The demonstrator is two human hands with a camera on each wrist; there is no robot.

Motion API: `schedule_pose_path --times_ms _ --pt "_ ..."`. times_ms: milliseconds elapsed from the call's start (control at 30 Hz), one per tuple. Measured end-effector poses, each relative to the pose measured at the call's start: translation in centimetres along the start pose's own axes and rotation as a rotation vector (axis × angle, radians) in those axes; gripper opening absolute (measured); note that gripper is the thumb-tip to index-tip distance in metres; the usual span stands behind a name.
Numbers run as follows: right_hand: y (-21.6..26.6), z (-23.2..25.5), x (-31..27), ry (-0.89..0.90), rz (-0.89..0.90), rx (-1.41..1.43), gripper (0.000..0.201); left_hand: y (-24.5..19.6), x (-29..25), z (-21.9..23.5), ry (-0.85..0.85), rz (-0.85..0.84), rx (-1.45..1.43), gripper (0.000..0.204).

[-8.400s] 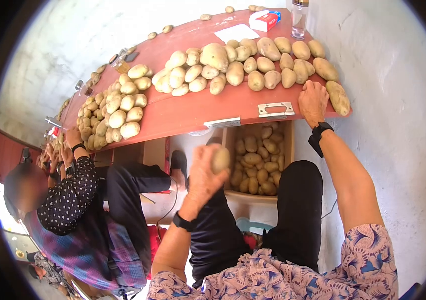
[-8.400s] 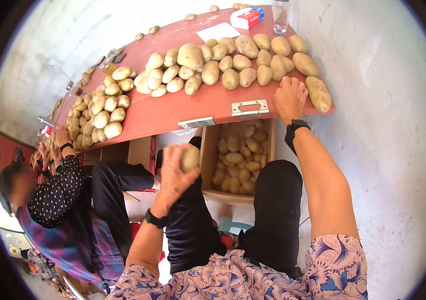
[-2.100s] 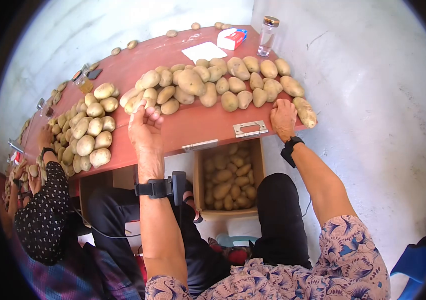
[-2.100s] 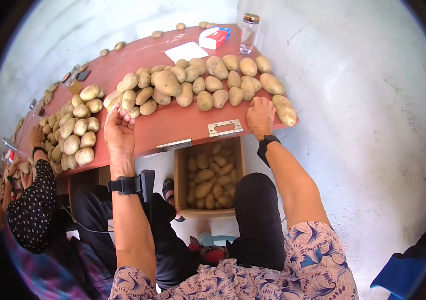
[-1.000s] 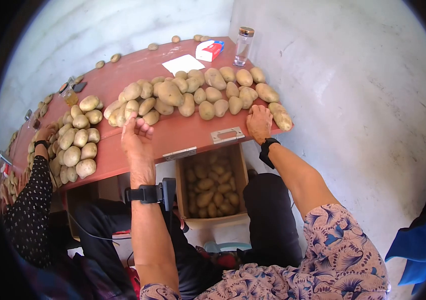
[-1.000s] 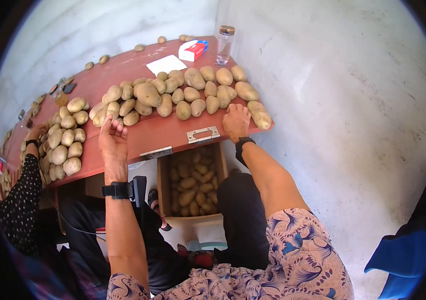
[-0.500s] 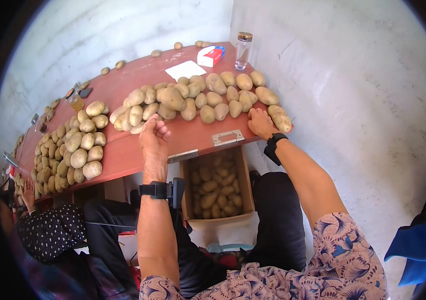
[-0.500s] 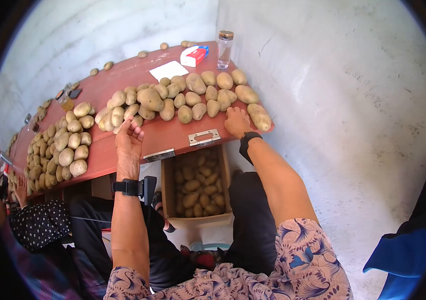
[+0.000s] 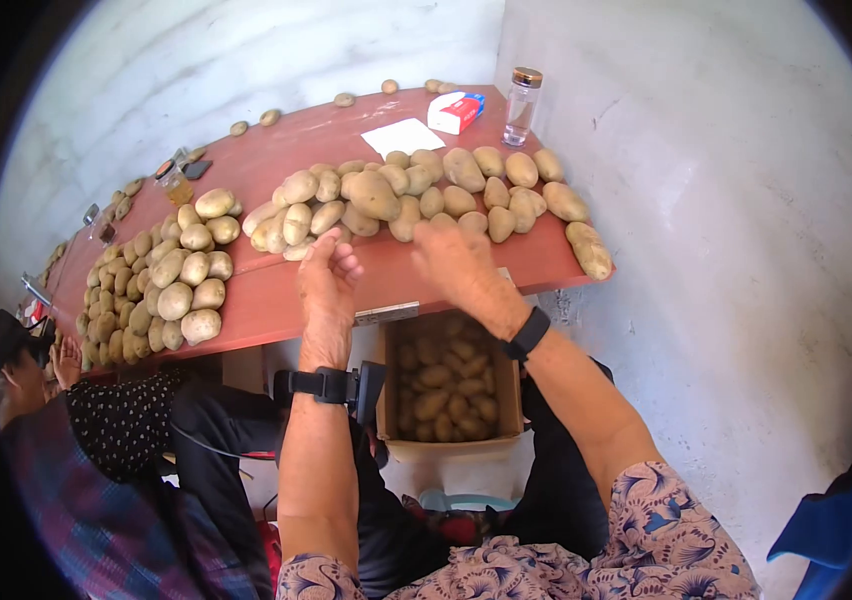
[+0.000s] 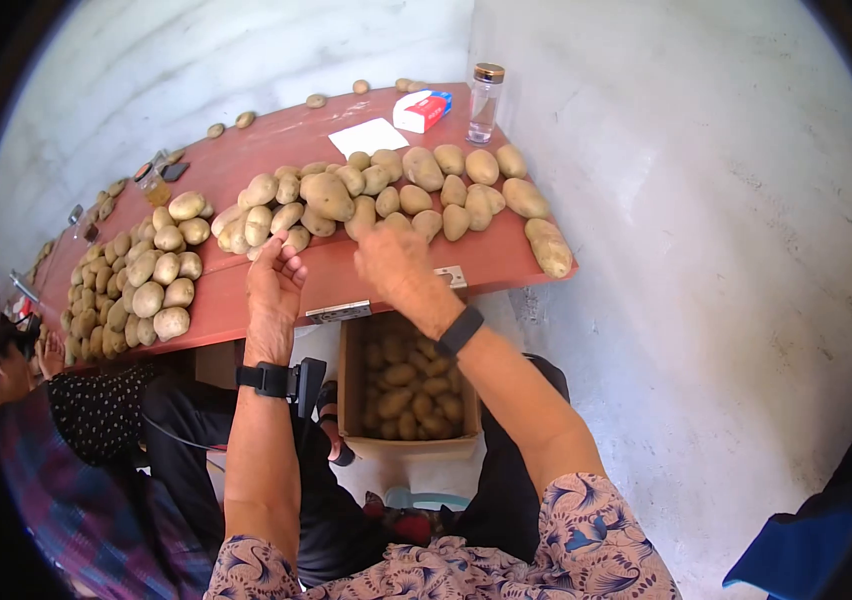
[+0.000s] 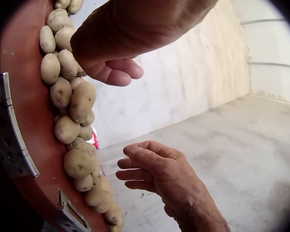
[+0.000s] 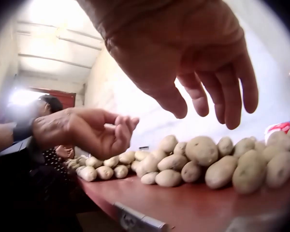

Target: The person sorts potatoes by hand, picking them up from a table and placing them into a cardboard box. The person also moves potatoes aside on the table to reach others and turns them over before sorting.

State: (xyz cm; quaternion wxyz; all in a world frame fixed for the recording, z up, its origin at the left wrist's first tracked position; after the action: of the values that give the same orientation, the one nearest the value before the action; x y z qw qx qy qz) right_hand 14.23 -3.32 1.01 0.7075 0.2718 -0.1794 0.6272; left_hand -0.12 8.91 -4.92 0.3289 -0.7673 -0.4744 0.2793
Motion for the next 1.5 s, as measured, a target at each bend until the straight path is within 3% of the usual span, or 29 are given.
schedule_pose_path --times_ms 67,200,333,400,533,733,833,900,1033,1133,1433,1500 --pt "0.3 -2.9 -1.0 0.101 0.019 0.125 0.014 -0.1 0.2 0.5 -0.020 -0.004 0.012 0.024" --pt "-0.8 -4.8 -2.1 0.162 0.129 0.079 0.013 0.0 0.7 0.8 -0.028 -0.017 0.015 0.024" --pt "-4.0 -3.3 -0.3 0.189 -0.030 0.084 0.014 0.4 0.6 0.6 -0.038 0.006 0.039 0.022" --pt "-5.7 -1.9 0.1 -0.063 -0.024 -0.013 0.013 0.6 0.4 0.4 -0.012 0.013 0.051 0.020" --pt "-8.0 -1.7 0.5 -0.074 -0.100 0.086 0.014 0.9 0.8 0.7 -0.008 0.023 0.067 0.024" --pt "-7.8 -3.5 0.8 -0.217 0.071 -0.001 0.031 1.3 0.7 1.3 -0.008 0.056 0.014 0.022" --pt "-7.7 -5.1 0.9 -0.125 0.043 -0.077 0.038 1.1 0.6 1.3 0.000 0.061 -0.005 0.021" --pt "-8.1 -6.7 0.8 0.028 -0.010 -0.128 0.039 1.0 0.5 1.4 0.000 0.062 -0.004 0.021" --pt "-7.7 -7.8 0.9 0.013 0.023 -0.142 0.039 0.5 0.3 1.4 0.000 0.061 -0.018 0.021" --pt "-7.2 -7.7 1.2 0.109 0.018 -0.136 0.045 -0.1 0.4 1.9 0.010 0.040 -0.005 0.022" --pt "-3.4 -3.9 -0.1 0.117 0.103 0.270 0.042 -0.6 0.3 2.1 0.009 0.033 0.011 0.024" --pt "-2.4 -3.7 -0.5 0.251 0.098 0.548 0.044 -0.4 0.3 1.9 0.011 0.033 0.016 0.024"
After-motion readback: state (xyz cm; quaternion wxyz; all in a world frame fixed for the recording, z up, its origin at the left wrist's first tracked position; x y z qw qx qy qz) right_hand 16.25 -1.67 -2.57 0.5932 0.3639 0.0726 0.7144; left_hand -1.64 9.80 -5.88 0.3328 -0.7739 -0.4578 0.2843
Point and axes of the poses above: each hand's wrist, its own x-axis towards the middle knuckle, its own z-axis out of the back of the hand, y = z × x, the point moved 6 cm from there along x, towards the middle knuckle, and after that the axes turned 4 degrees about z, right-handed, at the moved point
